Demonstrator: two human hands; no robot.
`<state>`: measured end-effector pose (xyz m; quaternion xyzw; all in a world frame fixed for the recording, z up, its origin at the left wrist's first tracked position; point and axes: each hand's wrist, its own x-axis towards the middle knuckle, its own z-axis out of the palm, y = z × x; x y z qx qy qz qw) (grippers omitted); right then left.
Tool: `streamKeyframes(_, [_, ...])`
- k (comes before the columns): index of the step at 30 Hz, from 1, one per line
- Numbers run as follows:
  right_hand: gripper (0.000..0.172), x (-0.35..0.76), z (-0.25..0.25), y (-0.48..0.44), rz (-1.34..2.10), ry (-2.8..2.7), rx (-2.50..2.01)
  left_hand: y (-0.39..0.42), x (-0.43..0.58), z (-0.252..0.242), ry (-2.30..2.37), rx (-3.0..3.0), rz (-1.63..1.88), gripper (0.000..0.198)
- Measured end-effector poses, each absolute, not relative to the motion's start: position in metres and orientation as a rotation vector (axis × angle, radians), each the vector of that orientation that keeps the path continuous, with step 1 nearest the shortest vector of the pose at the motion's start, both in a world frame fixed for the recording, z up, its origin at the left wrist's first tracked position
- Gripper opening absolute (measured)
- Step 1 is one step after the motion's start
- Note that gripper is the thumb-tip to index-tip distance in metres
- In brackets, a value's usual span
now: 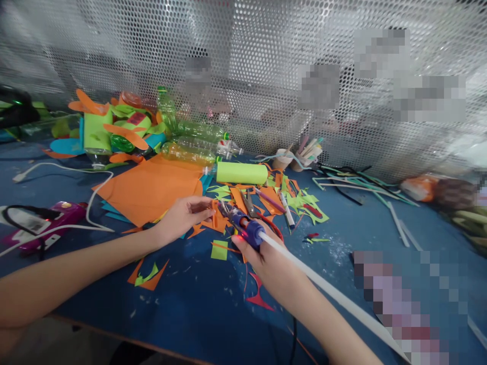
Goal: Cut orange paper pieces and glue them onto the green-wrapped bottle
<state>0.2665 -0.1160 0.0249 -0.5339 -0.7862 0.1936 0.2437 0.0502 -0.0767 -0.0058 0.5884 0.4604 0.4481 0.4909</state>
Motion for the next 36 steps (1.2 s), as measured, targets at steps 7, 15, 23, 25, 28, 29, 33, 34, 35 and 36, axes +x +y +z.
streamKeyframes(7, [0.044,0.266,0.028,-0.118,0.538,-2.167,-1.453,-0.074,0.048,-0.005,1.110,1.456,1.118,0.024])
streamKeyframes(15, [0.039,0.265,0.029,-0.119,0.530,-2.164,-1.435,-0.074,0.048,-0.002,1.116,1.463,1.105,0.023])
streamKeyframes(23, [0.039,0.265,0.028,-0.116,0.483,-2.143,-1.453,-0.078,0.050,-0.004,1.118,1.435,1.043,0.026])
streamKeyframes(25, [0.040,0.265,0.029,-0.116,0.486,-2.143,-1.437,-0.078,0.050,-0.003,1.125,1.440,1.059,0.025])
streamKeyframes(28, [0.038,0.264,0.031,-0.118,0.510,-2.153,-1.406,-0.075,0.049,-0.002,1.128,1.467,1.098,0.023])
streamKeyframes(29, [0.038,0.264,0.031,-0.119,0.517,-2.162,-1.409,-0.074,0.048,-0.001,1.133,1.478,1.108,0.022])
streamKeyframes(33, [0.032,0.269,0.024,-0.119,0.509,-2.230,-1.407,-0.073,0.047,0.001,1.153,1.438,1.147,0.021])
streamKeyframes(34, [0.031,0.272,0.021,-0.119,0.496,-2.252,-1.380,-0.073,0.048,0.001,1.155,1.415,1.157,0.021])
streamKeyframes(35, [0.031,0.275,0.017,-0.119,0.483,-2.274,-1.346,-0.073,0.048,0.002,1.157,1.393,1.166,0.021])
streamKeyframes(36, [0.031,0.277,0.013,-0.119,0.467,-2.293,-1.306,-0.073,0.048,0.002,1.161,1.376,1.173,0.022])
